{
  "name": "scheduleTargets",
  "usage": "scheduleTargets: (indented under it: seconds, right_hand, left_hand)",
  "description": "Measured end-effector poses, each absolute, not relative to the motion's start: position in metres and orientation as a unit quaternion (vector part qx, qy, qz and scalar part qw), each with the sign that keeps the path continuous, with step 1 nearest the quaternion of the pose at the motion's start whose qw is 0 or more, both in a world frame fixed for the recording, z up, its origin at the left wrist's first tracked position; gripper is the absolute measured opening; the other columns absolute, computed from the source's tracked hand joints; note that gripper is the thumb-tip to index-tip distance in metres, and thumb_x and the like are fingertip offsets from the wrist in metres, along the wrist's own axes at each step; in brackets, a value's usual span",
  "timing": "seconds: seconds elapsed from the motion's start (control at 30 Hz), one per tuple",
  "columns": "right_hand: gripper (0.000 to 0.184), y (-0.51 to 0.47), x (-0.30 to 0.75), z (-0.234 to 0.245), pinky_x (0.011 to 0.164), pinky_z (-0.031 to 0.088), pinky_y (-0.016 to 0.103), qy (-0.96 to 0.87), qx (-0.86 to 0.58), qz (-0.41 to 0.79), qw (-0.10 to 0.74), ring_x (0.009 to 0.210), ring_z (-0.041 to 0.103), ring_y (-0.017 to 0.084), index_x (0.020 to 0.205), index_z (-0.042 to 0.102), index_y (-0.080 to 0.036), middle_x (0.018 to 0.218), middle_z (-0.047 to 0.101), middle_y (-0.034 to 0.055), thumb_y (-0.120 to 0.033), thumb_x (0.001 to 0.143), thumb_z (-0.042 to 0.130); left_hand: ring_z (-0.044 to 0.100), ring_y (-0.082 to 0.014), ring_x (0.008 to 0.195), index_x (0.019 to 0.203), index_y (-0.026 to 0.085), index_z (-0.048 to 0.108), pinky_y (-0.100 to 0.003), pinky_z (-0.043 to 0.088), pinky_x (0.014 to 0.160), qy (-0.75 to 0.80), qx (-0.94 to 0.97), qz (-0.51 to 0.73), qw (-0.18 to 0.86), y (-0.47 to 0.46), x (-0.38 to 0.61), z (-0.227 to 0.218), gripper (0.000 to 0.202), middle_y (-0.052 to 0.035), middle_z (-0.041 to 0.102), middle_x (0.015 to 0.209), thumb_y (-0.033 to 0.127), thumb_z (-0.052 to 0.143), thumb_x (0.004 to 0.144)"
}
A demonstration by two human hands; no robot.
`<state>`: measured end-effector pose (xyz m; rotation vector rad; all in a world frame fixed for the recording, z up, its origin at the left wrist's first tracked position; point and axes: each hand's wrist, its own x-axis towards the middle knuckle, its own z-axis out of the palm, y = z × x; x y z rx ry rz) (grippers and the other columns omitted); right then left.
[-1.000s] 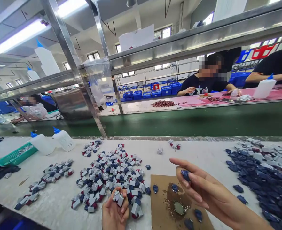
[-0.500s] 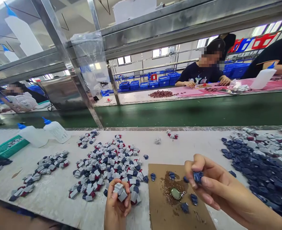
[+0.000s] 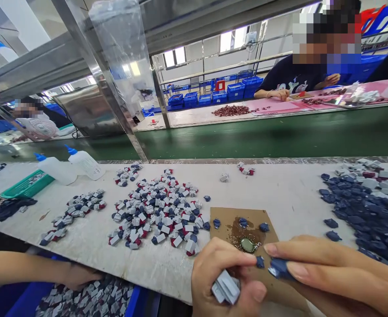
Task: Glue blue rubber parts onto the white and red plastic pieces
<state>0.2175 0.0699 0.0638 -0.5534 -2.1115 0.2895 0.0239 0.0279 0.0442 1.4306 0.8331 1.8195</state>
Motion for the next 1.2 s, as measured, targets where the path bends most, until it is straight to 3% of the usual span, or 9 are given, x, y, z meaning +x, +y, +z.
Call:
scheduleTargets:
  seconds: [0.13,0.27,0.37,0.47,0.57,0.63,0.7,0.9,1.2]
  right_hand:
    - [0.029,0.088,0.216,0.052,0.072,0.06,0.02,-0.872,-0.284,0.111,0.383,0.086,0.072,0.016,0.116,0.065,-0.03,0.103,0.072,0.0035,-0.015,0.095,0.051]
    - [0.028,0.097,0.224,0.017,0.068,0.059,0.024,-0.877,-0.341,0.149,0.304,0.086,0.07,0.017,0.119,0.061,-0.025,0.107,0.07,0.0072,-0.02,0.099,0.042]
    - [0.023,0.096,0.225,-0.003,0.064,0.058,0.026,-0.884,-0.348,0.168,0.262,0.081,0.07,0.017,0.11,0.061,-0.023,0.1,0.07,0.0063,-0.021,0.098,0.041]
    - [0.024,0.095,0.219,-0.013,0.061,0.058,0.026,-0.9,-0.326,0.148,0.247,0.077,0.069,0.017,0.096,0.062,-0.023,0.092,0.07,0.0052,-0.021,0.099,0.038]
    - [0.026,0.098,0.212,-0.023,0.067,0.06,0.028,-0.905,-0.319,0.101,0.262,0.086,0.071,0.02,0.105,0.063,-0.022,0.103,0.071,0.0074,-0.022,0.1,0.038]
    - [0.031,0.099,0.211,-0.03,0.07,0.06,0.026,-0.902,-0.319,0.084,0.279,0.094,0.07,0.02,0.121,0.061,-0.022,0.111,0.07,0.0084,-0.023,0.099,0.039]
    - [0.033,0.1,0.212,-0.035,0.068,0.059,0.024,-0.901,-0.314,0.088,0.285,0.096,0.07,0.02,0.125,0.06,-0.023,0.113,0.069,0.0086,-0.023,0.099,0.039]
    - [0.026,0.097,0.213,-0.03,0.067,0.06,0.028,-0.906,-0.309,0.11,0.268,0.089,0.071,0.021,0.107,0.065,-0.021,0.108,0.069,0.0091,-0.019,0.098,0.041]
    - [0.025,0.094,0.208,-0.028,0.065,0.057,0.028,-0.902,-0.316,0.114,0.272,0.085,0.07,0.019,0.102,0.063,-0.021,0.102,0.069,0.0076,-0.021,0.099,0.038]
  left_hand:
    - [0.054,-0.0106,0.065,0.102,0.028,0.065,-0.013,0.039,0.042,0.335,0.393,0.667,0.537,0.018,0.013,0.017,0.029,-0.0026,0.057,0.09,0.045,0.071,0.079]
    - [0.062,-0.0156,0.082,0.09,0.023,0.067,-0.016,0.051,0.048,0.481,0.282,0.648,0.518,0.009,0.004,0.004,0.025,-0.0047,0.056,0.097,0.042,0.075,0.077]
    - [0.07,-0.0211,0.089,0.09,0.022,0.074,-0.019,0.056,0.054,0.526,0.236,0.632,0.518,0.006,0.004,0.004,0.034,-0.0061,0.064,0.096,0.041,0.085,0.065]
    - [0.073,-0.0181,0.076,0.09,0.022,0.078,-0.019,0.058,0.064,0.52,0.2,0.641,0.528,0.004,0.007,0.007,0.044,-0.0039,0.073,0.079,0.035,0.093,0.051]
    - [0.066,-0.0095,0.053,0.088,0.023,0.079,-0.013,0.052,0.05,0.495,0.188,0.659,0.534,0.003,0.011,0.012,0.05,-0.0009,0.074,0.069,0.03,0.096,0.041]
    - [0.059,-0.0054,0.045,0.081,0.022,0.079,-0.01,0.044,0.039,0.478,0.173,0.665,0.548,0.003,0.015,0.015,0.043,0.0,0.074,0.068,0.028,0.096,0.043]
    - [0.058,-0.0046,0.044,0.077,0.02,0.078,-0.009,0.044,0.039,0.457,0.162,0.67,0.562,0.003,0.017,0.017,0.036,-0.0002,0.074,0.067,0.027,0.095,0.046]
    - [0.068,-0.0083,0.053,0.082,0.019,0.075,-0.011,0.05,0.047,0.418,0.14,0.663,0.604,0.002,0.017,0.02,0.034,0.0001,0.076,0.076,0.027,0.093,0.054]
    - [0.071,-0.0084,0.063,0.08,0.019,0.06,-0.009,0.049,0.049,0.401,0.143,0.656,0.623,0.001,0.016,0.031,0.039,0.007,0.067,0.077,0.025,0.091,0.058]
